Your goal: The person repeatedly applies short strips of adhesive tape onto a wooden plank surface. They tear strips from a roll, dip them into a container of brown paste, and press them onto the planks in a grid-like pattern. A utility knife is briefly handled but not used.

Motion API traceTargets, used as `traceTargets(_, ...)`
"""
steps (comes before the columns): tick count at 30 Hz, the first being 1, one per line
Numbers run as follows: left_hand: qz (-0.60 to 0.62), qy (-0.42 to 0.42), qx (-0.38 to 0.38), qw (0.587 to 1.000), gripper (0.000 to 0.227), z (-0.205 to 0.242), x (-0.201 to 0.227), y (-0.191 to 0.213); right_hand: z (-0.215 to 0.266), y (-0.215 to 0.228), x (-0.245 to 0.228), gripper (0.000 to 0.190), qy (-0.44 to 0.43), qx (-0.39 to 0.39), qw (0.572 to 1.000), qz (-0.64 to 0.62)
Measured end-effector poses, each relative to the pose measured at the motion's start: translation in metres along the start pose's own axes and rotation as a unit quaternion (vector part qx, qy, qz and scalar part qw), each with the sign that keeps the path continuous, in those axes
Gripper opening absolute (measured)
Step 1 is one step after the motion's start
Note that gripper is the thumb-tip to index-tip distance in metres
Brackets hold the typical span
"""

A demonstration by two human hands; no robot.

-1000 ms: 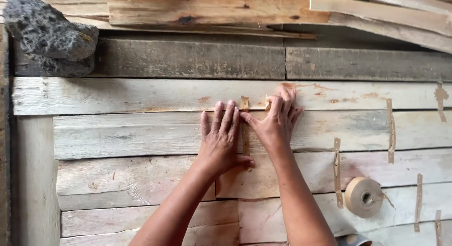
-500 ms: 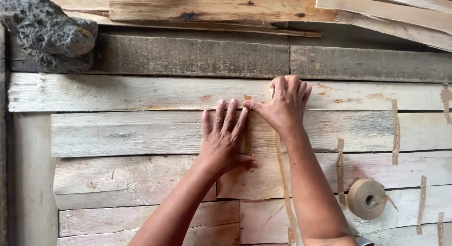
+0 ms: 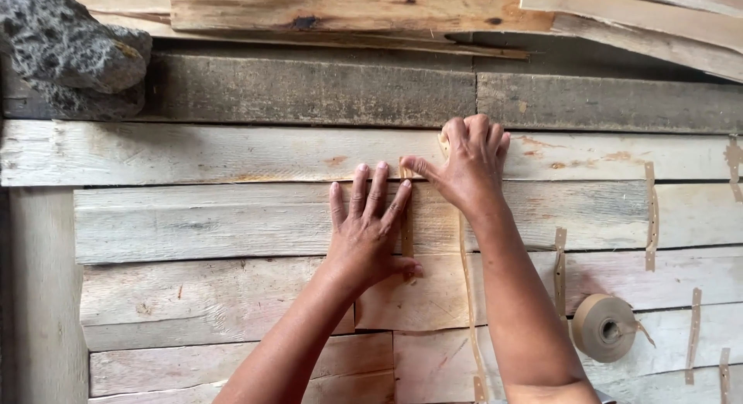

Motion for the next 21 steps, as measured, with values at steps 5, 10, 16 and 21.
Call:
traceTargets(5,-0.006,0.005,-0.007,1.000,0.135,-0.0014,-0.0012,-0.0028,-0.0002,-0.0009,-0.0030,0.073,-0.015,0.006,1.000,-0.002)
traceTargets(10,0.002,0.004,-0.007,1.000,0.135,-0.0011,-0.0001,0.0007,-0.0035,0.0067,-0.0039,0.074,-0.016,-0.003,1.000,0.001)
traceTargets(16,0.000,0.012,-0.012,1.000,0.135,-0.0016,-0.0024,-0.0037,-0.0050,0.0054,-0.0111,0.073,-0.021,-0.048,0.997,0.054)
traceTargets(21,-0.004,0.007,0.000,1.000,0.137,-0.0034,-0.0027,-0.0071,-0.0004,0.0063,-0.0124,0.076,0.001,-0.010,0.999,0.036)
Point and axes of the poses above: each hand's wrist, its own z-axis away from the middle knuckle, its own y-axis out of the back of the hand, x = y × z, the point moved 6 cm from there along -z, towards the middle knuckle, and after that the axes turned 3 degrees about -x, right-handed, at the moved point
